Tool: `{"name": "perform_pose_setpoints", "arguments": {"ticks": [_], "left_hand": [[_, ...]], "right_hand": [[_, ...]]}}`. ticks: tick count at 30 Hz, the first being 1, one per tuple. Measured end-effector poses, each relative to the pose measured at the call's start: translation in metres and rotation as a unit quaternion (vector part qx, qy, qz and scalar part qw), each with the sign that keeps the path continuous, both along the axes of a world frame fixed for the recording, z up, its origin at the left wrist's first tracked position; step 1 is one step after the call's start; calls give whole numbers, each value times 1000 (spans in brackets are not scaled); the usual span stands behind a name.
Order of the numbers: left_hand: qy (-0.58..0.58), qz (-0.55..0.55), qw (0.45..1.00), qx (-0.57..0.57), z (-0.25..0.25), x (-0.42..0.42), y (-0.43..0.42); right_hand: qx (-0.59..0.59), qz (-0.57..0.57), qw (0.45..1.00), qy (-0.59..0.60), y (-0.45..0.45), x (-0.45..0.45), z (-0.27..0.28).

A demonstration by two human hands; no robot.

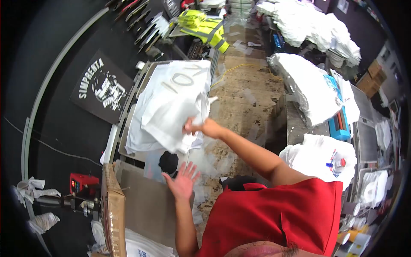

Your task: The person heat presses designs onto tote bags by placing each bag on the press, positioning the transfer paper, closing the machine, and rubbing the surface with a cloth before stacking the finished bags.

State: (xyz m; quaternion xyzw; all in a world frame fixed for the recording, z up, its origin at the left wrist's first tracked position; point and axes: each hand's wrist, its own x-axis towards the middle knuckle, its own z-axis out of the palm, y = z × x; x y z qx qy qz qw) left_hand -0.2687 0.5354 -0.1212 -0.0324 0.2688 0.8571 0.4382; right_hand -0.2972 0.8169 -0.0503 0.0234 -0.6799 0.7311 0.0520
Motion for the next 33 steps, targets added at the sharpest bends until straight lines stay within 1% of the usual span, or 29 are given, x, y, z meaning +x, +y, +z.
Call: {"name": "perform_pose_setpoints", "arguments": {"ticks": [2,3,4,5,6,7,8,9,10,11,12,14,15,16,17,18,20,21,22,24,25,26,27,28,29,30,31,32,33], "left_hand": [[-13,-7,996,90,17,-20,27],[-11,-14,996,93,4,-30,34],[31,-8,999,-26,-25,-44,45],[72,0,987,-144,-39,-51,54],[70,44,983,-161,-37,-41,66],[90,37,981,-168,-32,-31,71],[109,31,978,-176,-27,-21,73],[161,28,968,-189,-26,-10,73],[212,24,956,-203,-28,3,70],[259,31,941,-215,-32,13,66],[310,8,915,-259,-41,20,60],[471,-32,810,-349,-29,41,36],[458,-25,812,-360,-35,48,24],[500,-21,798,-336,-44,55,13],[532,-13,784,-321,-52,69,-7],[496,-60,787,-363,-50,78,-26],[487,-38,775,-401,-49,97,-68],[464,-16,785,-410,-47,106,-90],[498,39,735,-458,-58,116,-117],[445,53,746,-493,-35,144,-158],[384,85,773,-498,-32,162,-177],[326,116,797,-495,-30,179,-196],[268,177,814,-484,-48,193,-216],[225,223,807,-498,-65,206,-237],[240,291,744,-552,-73,216,-251],[176,311,743,-566,-90,226,-269],[108,328,740,-577,-103,234,-288],[94,347,716,-598,-108,239,-302],[79,364,691,-619,-112,242,-312]], "right_hand": [[-35,90,995,17,-5,53,-5],[-14,130,991,23,-8,78,-15],[-15,150,988,-9,-13,104,-29],[-31,175,984,-21,-16,129,-37],[-64,175,980,-71,-16,155,-55],[-98,176,972,-120,-15,181,-82],[-171,150,959,-169,-10,209,-114],[-245,124,937,-217,0,237,-148],[-249,98,916,-298,17,269,-180],[-240,10,892,-384,18,289,-207],[-237,15,892,-384,25,302,-236],[-364,-161,865,-305,31,317,-279],[-438,-124,850,-265,24,311,-261],[-508,-85,826,-232,22,292,-228],[-534,-72,812,-224,13,271,-204],[-564,-55,791,-231,-1,251,-196],[-434,50,862,-259,-12,207,-223],[-343,66,898,-266,-18,185,-227],[-250,85,929,-257,-33,170,-221],[-257,112,930,-240,-69,147,-179],[-238,149,928,-244,-85,136,-172],[-231,168,925,-252,-106,127,-162],[-171,173,936,-254,-133,119,-152],[-113,175,945,-254,-156,111,-144],[85,190,953,-222,-172,99,-137],[146,187,950,-204,-195,94,-117],[136,175,963,-151,-216,81,-145],[99,170,972,-131,-236,74,-152],[182,160,963,-114,-250,61,-164]]}}
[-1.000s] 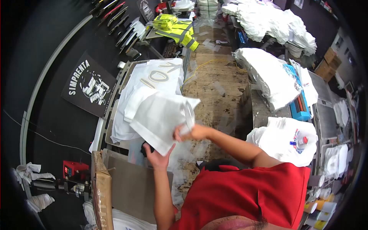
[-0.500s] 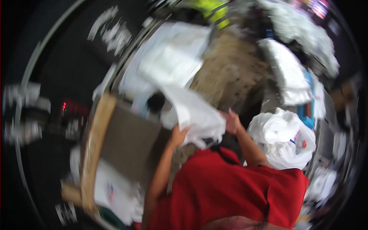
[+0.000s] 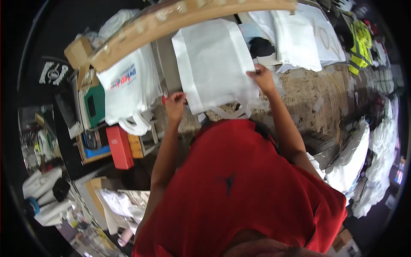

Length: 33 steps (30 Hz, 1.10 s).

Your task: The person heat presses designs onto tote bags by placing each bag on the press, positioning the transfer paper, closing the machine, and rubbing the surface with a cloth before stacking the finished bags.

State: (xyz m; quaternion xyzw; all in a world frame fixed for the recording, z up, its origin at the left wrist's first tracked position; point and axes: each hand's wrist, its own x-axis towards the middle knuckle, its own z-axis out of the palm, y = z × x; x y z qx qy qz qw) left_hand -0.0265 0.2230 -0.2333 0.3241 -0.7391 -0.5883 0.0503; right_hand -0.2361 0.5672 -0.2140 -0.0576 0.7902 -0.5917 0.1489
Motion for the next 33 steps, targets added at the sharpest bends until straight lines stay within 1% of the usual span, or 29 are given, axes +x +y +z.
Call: {"name": "perform_pose_setpoints", "arguments": {"ticks": [1,2,3,5,6,8,9,10,11,12,13,14,15,16,17,18,20,21,23,24,25,26,27,28,29,31,32,33], "left_hand": [[1,12,999,-52,-1,-1,-7],[1,21,994,-104,-1,-4,-12],[-5,30,995,-100,0,-6,-15],[12,88,989,-122,2,-18,-19],[10,95,988,-118,2,-24,-20],[-29,108,980,-164,2,-22,-21],[-33,114,979,-163,7,-21,-20],[-25,100,978,-179,14,-22,-18],[-17,84,977,-195,20,-23,-16],[-30,85,977,-193,22,-23,-16],[-33,86,977,-193,22,-23,-16],[-39,86,978,-185,21,-23,-17],[-46,86,979,-178,20,-23,-18],[-50,88,979,-177,21,-23,-18],[-42,87,981,-167,23,-23,-18],[-33,85,983,-157,23,-24,-18],[-41,85,982,-166,14,-24,-23],[-49,83,980,-176,10,-25,-26],[-46,85,979,-177,11,-26,-25],[-47,90,978,-180,12,-25,-23],[-52,86,979,-178,13,-21,-21],[-46,84,983,-159,15,-20,-21],[-37,82,986,-141,18,-24,-23],[-36,78,986,-142,17,-26,-25],[-29,85,989,-121,14,-25,-26],[-27,93,990,-99,10,-20,-26],[-15,91,992,-92,7,-19,-27],[-2,90,992,-85,6,-20,-28]], "right_hand": [[-34,-6,999,-8,-17,-4,3],[69,9,996,61,-27,-8,12],[170,22,976,133,-36,-11,21],[187,21,973,134,-49,-15,23],[202,11,970,136,-54,-19,24],[224,22,964,141,-60,-27,22],[241,23,959,150,-64,-32,20],[197,20,969,150,-68,-33,18],[196,23,969,148,-71,-30,15],[217,-37,926,308,-75,-24,21],[231,-95,853,459,-76,-17,26],[248,-7,846,471,-73,-6,31],[206,112,918,320,-71,19,49],[156,227,949,154,-68,43,65],[139,395,907,53,-59,50,59],[60,482,873,55,-45,65,26],[154,440,879,-101,-37,95,14],[155,438,880,-101,-33,101,-14],[118,374,919,-33,-21,116,-91],[130,427,894,-24,-23,112,-110],[130,426,895,-29,-25,114,-118],[200,482,846,110,-29,115,-126],[267,522,771,250,-37,113,-129],[259,430,854,136,-46,123,-49],[259,428,856,134,-44,117,-14],[278,531,800,33,-37,110,31],[251,472,845,-28,-35,100,65],[222,409,881,-87,-32,93,85]]}}
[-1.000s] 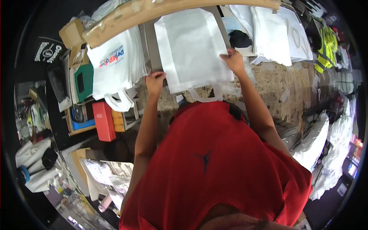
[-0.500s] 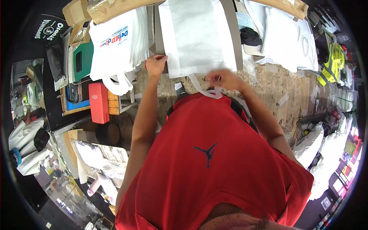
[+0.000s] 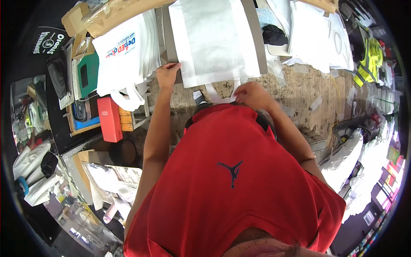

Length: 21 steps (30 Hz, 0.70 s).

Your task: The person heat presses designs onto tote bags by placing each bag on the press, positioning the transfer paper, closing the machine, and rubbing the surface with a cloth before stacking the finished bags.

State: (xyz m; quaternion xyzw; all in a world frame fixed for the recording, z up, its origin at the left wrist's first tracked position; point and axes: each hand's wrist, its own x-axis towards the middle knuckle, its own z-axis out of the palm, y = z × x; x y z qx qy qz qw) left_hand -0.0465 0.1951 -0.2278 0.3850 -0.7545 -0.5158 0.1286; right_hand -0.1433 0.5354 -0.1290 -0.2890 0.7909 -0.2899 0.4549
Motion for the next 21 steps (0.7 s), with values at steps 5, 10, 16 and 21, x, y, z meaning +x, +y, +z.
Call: {"name": "perform_pose_setpoints", "arguments": {"ticks": [5,10,16,21], "left_hand": [[4,18,1000,-11,9,1,6],[22,16,1000,5,1,-1,3],[7,35,999,18,2,0,3],[31,32,999,6,-7,-1,4]], "right_hand": [[-57,-287,876,384,27,-51,-59],[-28,-326,904,274,17,-49,-62],[-2,-357,898,256,16,-48,-69],[-7,-357,904,235,22,-53,-71]]}}
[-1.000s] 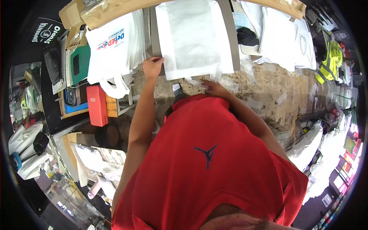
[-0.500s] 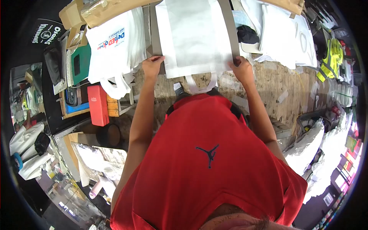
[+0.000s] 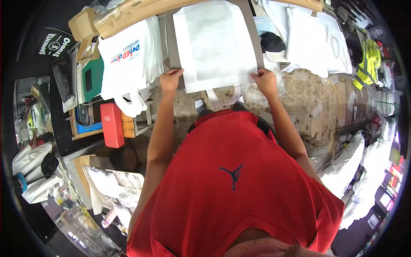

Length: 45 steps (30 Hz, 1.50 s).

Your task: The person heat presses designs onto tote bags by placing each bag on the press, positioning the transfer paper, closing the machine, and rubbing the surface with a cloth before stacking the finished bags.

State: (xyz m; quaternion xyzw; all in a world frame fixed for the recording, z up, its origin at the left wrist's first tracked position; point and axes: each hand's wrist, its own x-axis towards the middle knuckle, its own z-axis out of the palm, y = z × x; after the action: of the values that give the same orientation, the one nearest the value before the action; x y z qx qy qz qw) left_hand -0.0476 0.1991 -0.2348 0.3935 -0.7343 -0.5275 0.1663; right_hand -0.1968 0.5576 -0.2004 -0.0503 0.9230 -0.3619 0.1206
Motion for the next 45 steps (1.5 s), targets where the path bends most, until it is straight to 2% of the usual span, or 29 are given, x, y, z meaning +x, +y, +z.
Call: {"name": "perform_pose_setpoints", "arguments": {"ticks": [2,4,7,16,19,21,22,24,25,27,28,29,30,31,33,35,37,38,39,41,42,43,44,45], "left_hand": [[13,2,1000,13,-6,-1,0],[25,6,999,26,-2,0,2],[16,9,1000,23,1,-2,4],[-22,35,998,-52,7,-8,13],[-78,11,993,-89,17,-7,21],[-4,-29,943,-331,22,-10,39],[46,-83,941,-325,26,-19,51],[73,-224,881,-411,44,-40,80],[76,-229,880,-410,40,-52,90],[-8,-337,867,-367,29,-84,104],[-5,-340,864,-370,43,-100,114],[-160,-369,849,-343,66,-117,124],[-310,-387,811,-309,78,-134,130],[-308,-391,809,-312,77,-148,130],[-375,-402,784,-289,78,-169,129],[-392,-407,775,-284,79,-183,128],[-410,-407,770,-273,76,-189,128],[-393,-409,774,-280,74,-189,126],[-378,-412,778,-287,73,-188,125],[-379,-414,778,-281,73,-190,125],[-373,-420,779,-278,73,-191,124],[-378,-417,779,-276,72,-190,123],[-347,-429,786,-278,70,-189,120],[-316,-441,792,-280,68,-187,117]], "right_hand": [[11,12,1000,0,5,-5,-7],[-34,27,999,30,7,-6,-11],[-17,18,999,23,9,-7,-9],[3,44,999,0,12,-8,5],[0,39,999,-8,11,-8,7],[-5,51,999,5,17,-15,11],[-8,69,997,19,20,-21,13],[9,45,997,65,23,-55,18],[26,28,993,109,23,-78,19],[24,69,988,135,22,-129,17],[60,108,972,202,18,-158,-1],[97,144,948,267,17,-179,-19],[181,166,957,155,12,-187,-9],[240,187,941,152,13,-198,-23],[311,211,925,56,18,-209,-40],[324,199,925,13,27,-213,-60],[332,150,931,-13,30,-208,-53],[311,88,945,-46,24,-211,-48],[310,94,945,-51,21,-215,-43],[257,18,959,119,11,-230,-40],[253,23,960,117,2,-256,-71],[186,27,978,94,-8,-293,-127],[117,29,990,73,-17,-315,-157],[115,32,990,72,-25,-310,-144]]}}
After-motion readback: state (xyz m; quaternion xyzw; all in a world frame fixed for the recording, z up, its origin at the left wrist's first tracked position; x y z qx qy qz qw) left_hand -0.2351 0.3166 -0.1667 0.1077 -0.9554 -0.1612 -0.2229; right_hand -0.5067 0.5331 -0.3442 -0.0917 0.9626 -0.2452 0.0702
